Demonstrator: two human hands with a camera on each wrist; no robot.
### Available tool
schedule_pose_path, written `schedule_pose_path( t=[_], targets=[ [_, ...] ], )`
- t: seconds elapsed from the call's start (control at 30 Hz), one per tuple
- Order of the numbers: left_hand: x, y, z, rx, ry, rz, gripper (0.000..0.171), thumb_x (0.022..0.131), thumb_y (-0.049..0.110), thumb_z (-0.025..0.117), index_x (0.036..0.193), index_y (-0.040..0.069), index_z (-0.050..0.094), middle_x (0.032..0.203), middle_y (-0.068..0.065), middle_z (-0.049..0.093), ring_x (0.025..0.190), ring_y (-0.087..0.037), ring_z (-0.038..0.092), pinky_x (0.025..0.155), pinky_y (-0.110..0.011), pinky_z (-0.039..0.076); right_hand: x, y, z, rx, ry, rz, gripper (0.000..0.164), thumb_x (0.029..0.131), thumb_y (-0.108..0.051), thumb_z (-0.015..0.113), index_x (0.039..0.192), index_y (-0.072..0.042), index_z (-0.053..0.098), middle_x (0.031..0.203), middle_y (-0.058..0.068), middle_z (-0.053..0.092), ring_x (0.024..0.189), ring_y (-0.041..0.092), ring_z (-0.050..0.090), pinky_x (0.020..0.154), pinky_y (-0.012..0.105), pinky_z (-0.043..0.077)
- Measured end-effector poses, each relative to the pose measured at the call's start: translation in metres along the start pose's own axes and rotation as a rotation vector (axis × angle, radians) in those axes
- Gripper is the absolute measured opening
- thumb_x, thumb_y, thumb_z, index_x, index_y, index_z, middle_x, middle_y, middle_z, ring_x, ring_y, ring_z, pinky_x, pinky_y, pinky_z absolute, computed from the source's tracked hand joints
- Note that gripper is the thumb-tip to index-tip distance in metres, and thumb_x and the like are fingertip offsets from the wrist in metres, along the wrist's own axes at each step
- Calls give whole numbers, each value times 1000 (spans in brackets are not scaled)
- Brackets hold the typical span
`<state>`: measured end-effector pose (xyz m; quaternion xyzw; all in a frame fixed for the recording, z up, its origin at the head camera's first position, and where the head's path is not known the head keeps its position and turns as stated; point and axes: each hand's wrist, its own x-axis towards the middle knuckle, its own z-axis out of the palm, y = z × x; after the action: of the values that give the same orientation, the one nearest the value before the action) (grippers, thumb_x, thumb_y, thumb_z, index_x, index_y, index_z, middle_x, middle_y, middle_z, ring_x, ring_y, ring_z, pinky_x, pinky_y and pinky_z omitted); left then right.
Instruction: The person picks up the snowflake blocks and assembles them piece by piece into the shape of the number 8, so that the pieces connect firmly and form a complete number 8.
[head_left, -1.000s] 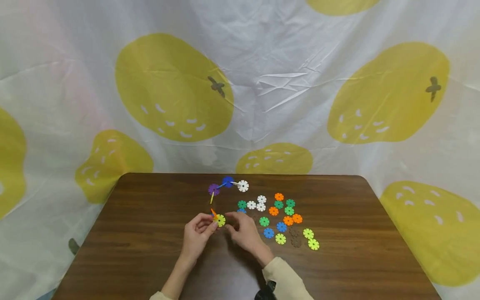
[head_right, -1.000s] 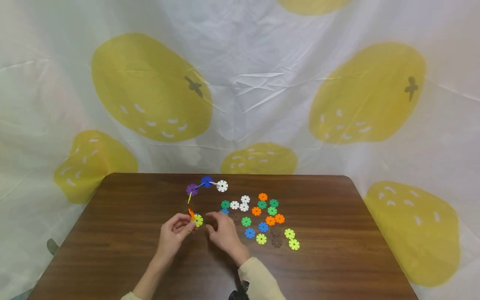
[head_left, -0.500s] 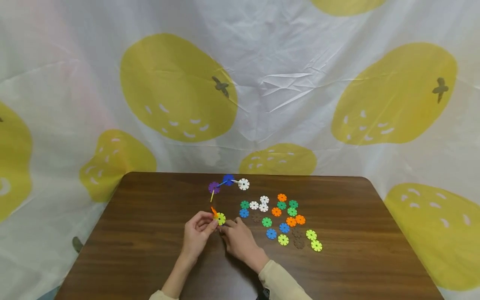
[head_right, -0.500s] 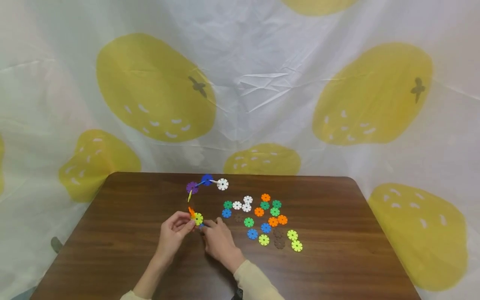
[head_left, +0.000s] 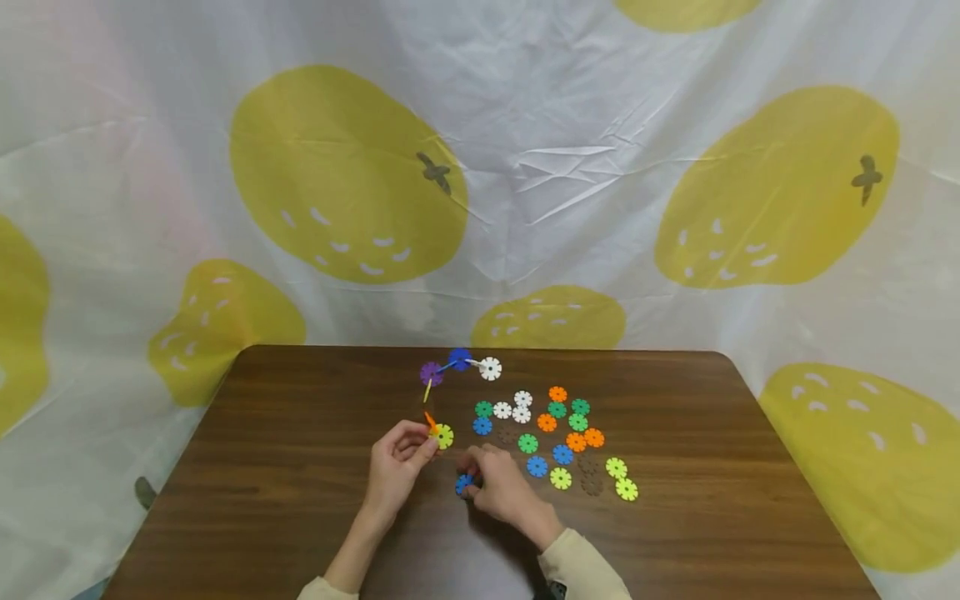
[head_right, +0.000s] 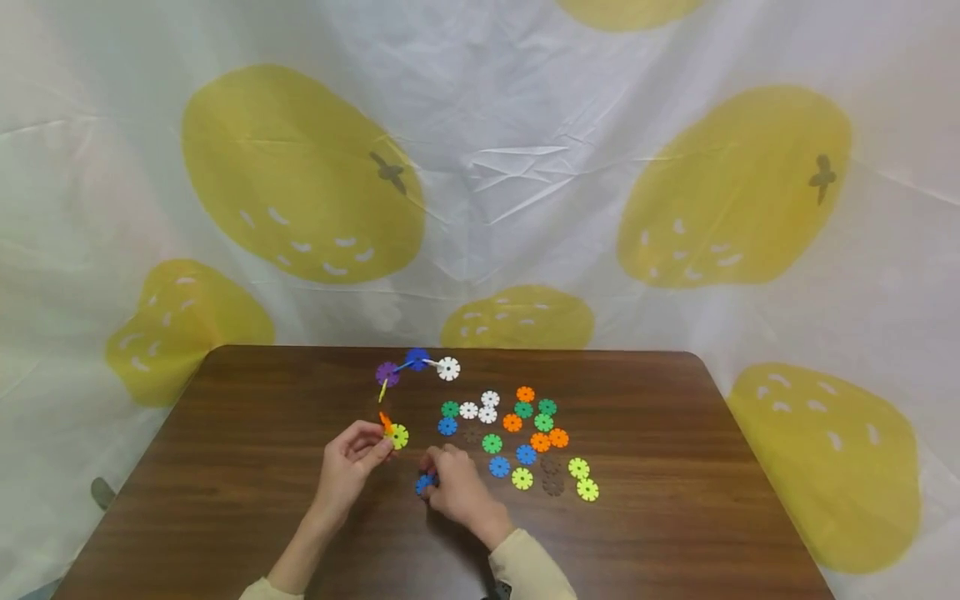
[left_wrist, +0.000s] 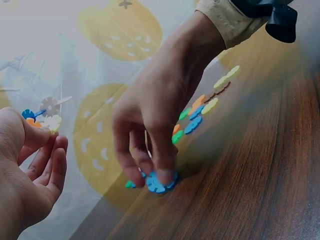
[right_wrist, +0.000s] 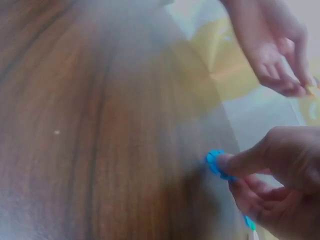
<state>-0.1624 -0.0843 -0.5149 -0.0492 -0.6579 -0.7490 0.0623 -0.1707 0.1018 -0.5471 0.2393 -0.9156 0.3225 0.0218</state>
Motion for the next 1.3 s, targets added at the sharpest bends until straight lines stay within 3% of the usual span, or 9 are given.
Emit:
schedule_pose_path(
  t=[0.23,0.53,0.73,0.83,1.1,1.3],
  targets=[
    [0,-1,1,-7,-3,-11,18,87,-13,69,102,-18,60,83,-8,68,72,-12,71,70,-24,61,-6,3,-13,169,122,40,12,81,3,80,90,-2,73,82,8,72,68,9,65,63,18,55],
    [-1,-2,3,28,-1,31,16,87,-10,71,99,-15,63,84,-23,68,71,-13,70,68,-23,60,-13,-10,-30,385,248,152,8,85,-4,79,88,-9,73,81,4,74,68,6,65,65,20,57],
    [-3,-2,4,40,-18,57,15,87,-10,71,98,-15,63,85,-28,68,70,-9,69,69,-26,61,-15,-24,-37,457,332,168,11,85,-4,80,89,-10,73,82,5,75,67,5,65,63,21,58],
    [-3,-2,5,41,-17,60,15,87,-10,71,98,-15,63,85,-27,67,70,-9,69,69,-26,61,-16,-30,-38,429,393,116,13,84,-2,80,90,-10,74,81,3,75,67,5,66,64,21,58],
    [-3,-1,7,34,-19,58,14,85,-12,71,96,-16,63,82,-24,68,68,-13,70,67,-27,61,-14,-34,-34,191,594,-210,20,74,9,83,88,-3,73,82,6,74,68,14,70,65,18,58],
    [-4,0,8,35,-17,53,13,84,-14,71,94,-16,63,81,-24,68,67,-14,70,66,-25,61,-14,-33,-31,152,619,-242,22,74,10,83,87,-4,73,81,6,73,68,14,69,63,26,60]
  ],
)
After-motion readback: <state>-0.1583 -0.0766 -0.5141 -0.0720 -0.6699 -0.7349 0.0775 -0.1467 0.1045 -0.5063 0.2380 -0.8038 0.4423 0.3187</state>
